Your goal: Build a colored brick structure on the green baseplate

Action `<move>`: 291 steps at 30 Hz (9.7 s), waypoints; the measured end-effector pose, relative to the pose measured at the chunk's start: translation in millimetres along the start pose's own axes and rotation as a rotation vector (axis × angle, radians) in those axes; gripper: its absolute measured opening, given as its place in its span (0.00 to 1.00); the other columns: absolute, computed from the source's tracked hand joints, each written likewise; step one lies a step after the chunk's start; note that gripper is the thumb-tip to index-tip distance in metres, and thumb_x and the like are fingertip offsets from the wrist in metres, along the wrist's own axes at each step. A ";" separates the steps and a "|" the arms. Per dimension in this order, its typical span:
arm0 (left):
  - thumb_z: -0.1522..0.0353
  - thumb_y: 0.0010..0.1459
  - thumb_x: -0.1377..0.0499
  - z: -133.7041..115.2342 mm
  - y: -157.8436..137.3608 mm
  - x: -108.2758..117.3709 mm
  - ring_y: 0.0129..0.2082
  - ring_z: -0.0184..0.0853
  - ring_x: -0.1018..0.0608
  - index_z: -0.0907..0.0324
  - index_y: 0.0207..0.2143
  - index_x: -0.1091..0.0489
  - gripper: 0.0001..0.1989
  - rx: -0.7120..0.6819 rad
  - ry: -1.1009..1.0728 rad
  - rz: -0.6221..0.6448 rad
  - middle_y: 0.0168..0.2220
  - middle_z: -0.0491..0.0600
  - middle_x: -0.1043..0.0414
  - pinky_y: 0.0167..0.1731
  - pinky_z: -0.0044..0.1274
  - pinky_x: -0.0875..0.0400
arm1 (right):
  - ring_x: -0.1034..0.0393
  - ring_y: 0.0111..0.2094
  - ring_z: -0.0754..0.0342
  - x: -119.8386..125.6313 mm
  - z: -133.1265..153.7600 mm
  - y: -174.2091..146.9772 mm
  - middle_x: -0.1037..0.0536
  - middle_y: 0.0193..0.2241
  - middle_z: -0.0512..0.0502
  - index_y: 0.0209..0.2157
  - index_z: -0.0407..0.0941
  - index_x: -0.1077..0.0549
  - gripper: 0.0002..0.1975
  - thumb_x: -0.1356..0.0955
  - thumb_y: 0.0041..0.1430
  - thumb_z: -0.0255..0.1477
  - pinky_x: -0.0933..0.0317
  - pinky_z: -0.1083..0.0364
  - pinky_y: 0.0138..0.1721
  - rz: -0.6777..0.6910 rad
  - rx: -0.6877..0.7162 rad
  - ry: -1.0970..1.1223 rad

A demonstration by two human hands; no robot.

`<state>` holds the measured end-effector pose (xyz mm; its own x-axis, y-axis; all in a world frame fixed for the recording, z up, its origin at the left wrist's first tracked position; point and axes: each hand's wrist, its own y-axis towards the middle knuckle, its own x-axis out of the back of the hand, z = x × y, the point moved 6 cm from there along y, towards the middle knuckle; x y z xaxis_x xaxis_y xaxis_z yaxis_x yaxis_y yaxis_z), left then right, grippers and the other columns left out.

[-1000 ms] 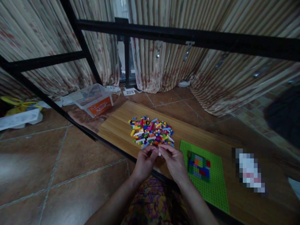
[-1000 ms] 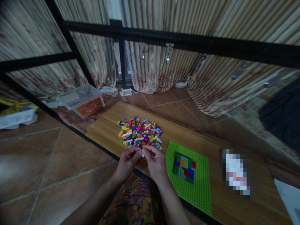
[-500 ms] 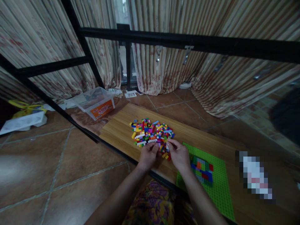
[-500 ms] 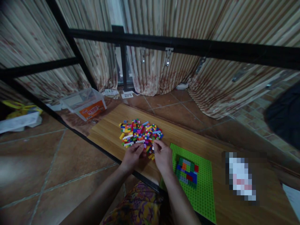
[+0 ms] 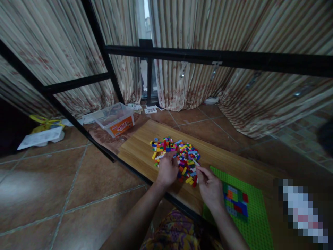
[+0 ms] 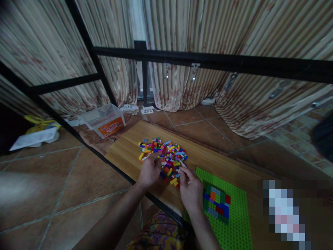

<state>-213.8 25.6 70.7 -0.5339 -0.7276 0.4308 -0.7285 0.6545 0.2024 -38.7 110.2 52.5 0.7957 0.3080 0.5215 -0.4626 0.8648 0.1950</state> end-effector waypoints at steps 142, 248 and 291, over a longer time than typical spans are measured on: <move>0.69 0.57 0.42 -18.5 33.3 -20.2 0.34 0.35 0.21 0.61 0.35 0.24 0.08 -0.145 0.225 0.121 0.34 0.51 0.21 0.37 0.24 0.29 | 0.25 0.30 0.58 1.2 4.4 -47.9 0.18 0.31 0.47 0.38 0.46 0.21 0.18 0.23 0.44 0.36 0.31 0.58 0.34 -0.184 -0.555 1.207; 0.64 0.52 0.37 -22.2 -11.9 -18.2 0.27 0.30 0.25 0.60 0.34 0.31 0.10 0.058 -0.417 0.195 0.29 0.46 0.27 0.28 0.21 0.31 | 0.45 0.18 0.62 -29.6 27.1 5.2 0.29 0.19 0.56 0.34 0.45 0.21 0.20 0.27 0.44 0.45 0.53 0.60 0.19 -0.048 -0.390 0.784; 0.62 0.45 0.33 -21.0 -57.8 -51.2 0.26 0.27 0.27 0.63 0.30 0.26 0.13 0.490 -0.987 0.015 0.26 0.45 0.27 0.32 0.20 0.32 | 0.27 0.34 0.52 -22.3 33.1 -14.3 0.20 0.32 0.46 0.35 0.44 0.24 0.21 0.40 0.61 0.44 0.36 0.54 0.38 -0.283 -0.257 0.477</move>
<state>-135.4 29.3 55.4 -0.4929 -0.7078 -0.5060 -0.6940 0.6706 -0.2620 -62.7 77.9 65.5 0.9887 0.1448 0.0378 -0.1461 0.9887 0.0335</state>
